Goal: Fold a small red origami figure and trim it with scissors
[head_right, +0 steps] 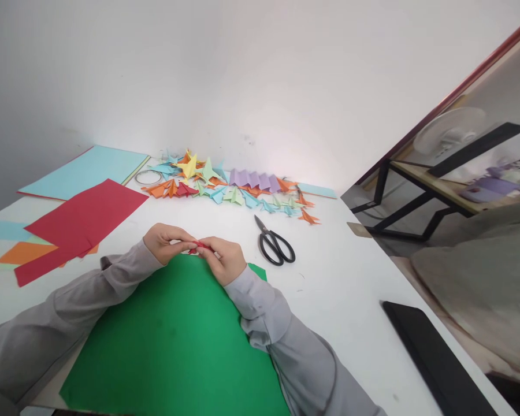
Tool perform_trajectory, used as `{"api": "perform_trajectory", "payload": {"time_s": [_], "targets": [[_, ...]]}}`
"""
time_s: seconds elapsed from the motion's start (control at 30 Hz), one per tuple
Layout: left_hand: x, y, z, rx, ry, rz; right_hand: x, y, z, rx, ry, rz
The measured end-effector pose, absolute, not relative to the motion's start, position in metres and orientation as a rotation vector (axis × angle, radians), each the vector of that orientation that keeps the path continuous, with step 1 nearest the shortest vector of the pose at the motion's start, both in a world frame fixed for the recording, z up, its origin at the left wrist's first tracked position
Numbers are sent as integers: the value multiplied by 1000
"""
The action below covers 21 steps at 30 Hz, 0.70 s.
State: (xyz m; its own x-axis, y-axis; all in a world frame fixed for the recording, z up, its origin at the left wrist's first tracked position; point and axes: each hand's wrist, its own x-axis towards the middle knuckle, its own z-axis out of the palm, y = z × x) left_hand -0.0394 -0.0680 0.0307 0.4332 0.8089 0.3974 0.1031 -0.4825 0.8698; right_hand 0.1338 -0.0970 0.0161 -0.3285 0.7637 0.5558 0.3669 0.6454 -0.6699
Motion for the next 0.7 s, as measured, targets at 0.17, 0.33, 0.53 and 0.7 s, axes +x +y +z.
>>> {"api": "perform_trajectory", "payload": {"time_s": [0.17,0.33,0.53,0.7], "targets": [[-38,-68,27,1514,828,984,133,-95,14,-982,-1743,974],[-38,-66,23,1325,879,990,134,-91,13,-1004,-1523,1144],[-36,-70,24,1324,853,973,133,-91,14,-991,-1461,1227],[-33,-72,25,1387,843,1039,132,-92,13,-958,-1500,1246]]}}
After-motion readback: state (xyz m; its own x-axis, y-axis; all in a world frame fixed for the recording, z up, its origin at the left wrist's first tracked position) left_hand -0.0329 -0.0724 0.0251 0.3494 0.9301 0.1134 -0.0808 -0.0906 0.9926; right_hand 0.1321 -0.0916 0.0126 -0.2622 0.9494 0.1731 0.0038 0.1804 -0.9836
